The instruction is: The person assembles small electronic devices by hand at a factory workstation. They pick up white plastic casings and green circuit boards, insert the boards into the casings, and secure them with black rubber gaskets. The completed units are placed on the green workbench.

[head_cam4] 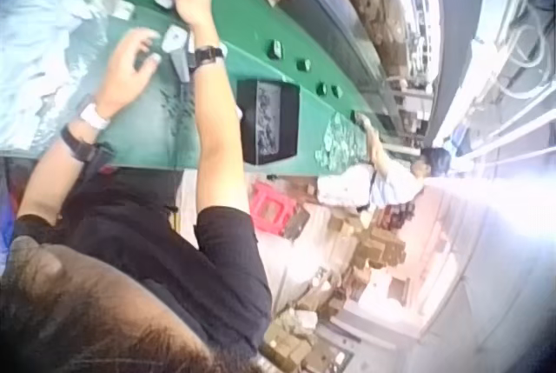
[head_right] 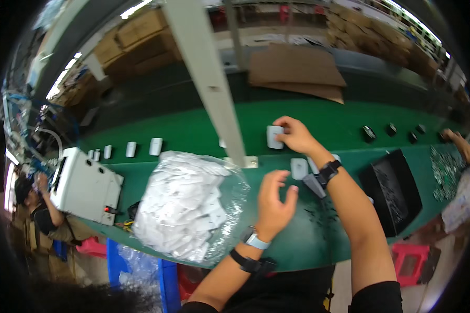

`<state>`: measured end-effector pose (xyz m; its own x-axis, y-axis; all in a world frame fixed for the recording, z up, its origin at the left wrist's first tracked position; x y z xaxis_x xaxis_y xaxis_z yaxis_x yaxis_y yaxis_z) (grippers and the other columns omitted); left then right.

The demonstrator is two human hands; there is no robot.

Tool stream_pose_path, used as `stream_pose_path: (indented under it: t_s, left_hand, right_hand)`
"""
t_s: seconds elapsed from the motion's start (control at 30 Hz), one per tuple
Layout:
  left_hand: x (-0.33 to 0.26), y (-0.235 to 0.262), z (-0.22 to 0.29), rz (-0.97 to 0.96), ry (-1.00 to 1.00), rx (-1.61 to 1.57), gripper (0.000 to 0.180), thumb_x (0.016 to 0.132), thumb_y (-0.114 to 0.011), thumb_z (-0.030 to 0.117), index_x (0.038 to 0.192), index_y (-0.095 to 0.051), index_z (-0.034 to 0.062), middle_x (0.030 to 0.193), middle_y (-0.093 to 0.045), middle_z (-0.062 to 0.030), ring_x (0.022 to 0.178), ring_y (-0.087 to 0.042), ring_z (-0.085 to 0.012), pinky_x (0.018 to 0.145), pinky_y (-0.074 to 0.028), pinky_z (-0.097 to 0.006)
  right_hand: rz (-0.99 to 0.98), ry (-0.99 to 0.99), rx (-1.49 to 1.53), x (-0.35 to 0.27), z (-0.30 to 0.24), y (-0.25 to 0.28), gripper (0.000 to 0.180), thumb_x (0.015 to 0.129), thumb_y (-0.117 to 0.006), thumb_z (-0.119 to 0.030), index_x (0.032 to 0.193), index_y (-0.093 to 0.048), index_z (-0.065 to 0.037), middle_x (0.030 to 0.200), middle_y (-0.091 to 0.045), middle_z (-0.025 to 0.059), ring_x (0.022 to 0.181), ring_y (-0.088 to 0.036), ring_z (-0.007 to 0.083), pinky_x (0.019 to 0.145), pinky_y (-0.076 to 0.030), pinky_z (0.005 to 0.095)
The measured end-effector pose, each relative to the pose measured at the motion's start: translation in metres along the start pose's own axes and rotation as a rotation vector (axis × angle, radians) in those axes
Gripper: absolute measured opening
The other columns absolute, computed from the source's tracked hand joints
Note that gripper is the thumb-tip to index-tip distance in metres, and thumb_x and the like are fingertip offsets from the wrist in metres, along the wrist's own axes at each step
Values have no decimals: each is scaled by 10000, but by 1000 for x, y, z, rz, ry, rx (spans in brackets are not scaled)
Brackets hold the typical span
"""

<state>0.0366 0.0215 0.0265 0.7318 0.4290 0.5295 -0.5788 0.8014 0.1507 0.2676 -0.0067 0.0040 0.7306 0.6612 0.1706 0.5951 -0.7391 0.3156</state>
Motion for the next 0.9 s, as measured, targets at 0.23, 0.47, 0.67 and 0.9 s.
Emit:
stream_pose_path:
  t_s: [0.23,0.47,0.67,0.9]
  left_hand:
    - [0,-3,17,18,-77,-85,235,872,-652,18,1104,-614,11,1108,-627,-177,1048,-613,-388,912,-499,-421]
    - [-6,38,-4,119,24,2,212,881,-625,7,1091,-596,14,1106,-620,-166,1062,-601,-387,918,-489,-430]
    - [1,-2,5,-12,-13,-79,125,881,-643,23,1005,-631,13,991,-639,-150,919,-633,-328,816,-516,-388]
    - [-12,4,-7,25,-43,35,36,890,-662,19,926,-666,20,846,-640,-110,758,-626,-232,709,-508,-337]
  right_hand:
    - [230,456,-884,-21,-14,38,405,886,-713,-80,1279,-619,-48,1167,-681,197,1118,-632,403,1043,-467,429]
    - [-289,418,710,-194,-272,-95,432,1071,-463,-341,1229,-612,32,1082,-657,154,1119,-618,274,1027,-456,409]
    - [-609,578,1042,-267,-331,-104,456,1064,-469,-364,1232,-614,35,1093,-658,171,1128,-612,301,1034,-445,428]
    - [-578,680,1056,-295,-343,-112,486,1055,-476,-391,1236,-616,38,1105,-658,192,1139,-606,332,1042,-433,451]
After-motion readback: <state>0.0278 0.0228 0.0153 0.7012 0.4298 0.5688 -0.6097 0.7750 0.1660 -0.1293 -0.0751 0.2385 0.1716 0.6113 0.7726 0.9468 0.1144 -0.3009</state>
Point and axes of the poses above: each hand's wrist, its own x-axis towards the middle knuckle, its own y-axis out of the back of the hand, z = x × y, the point moved 5 cm from there along x, towards the middle knuckle
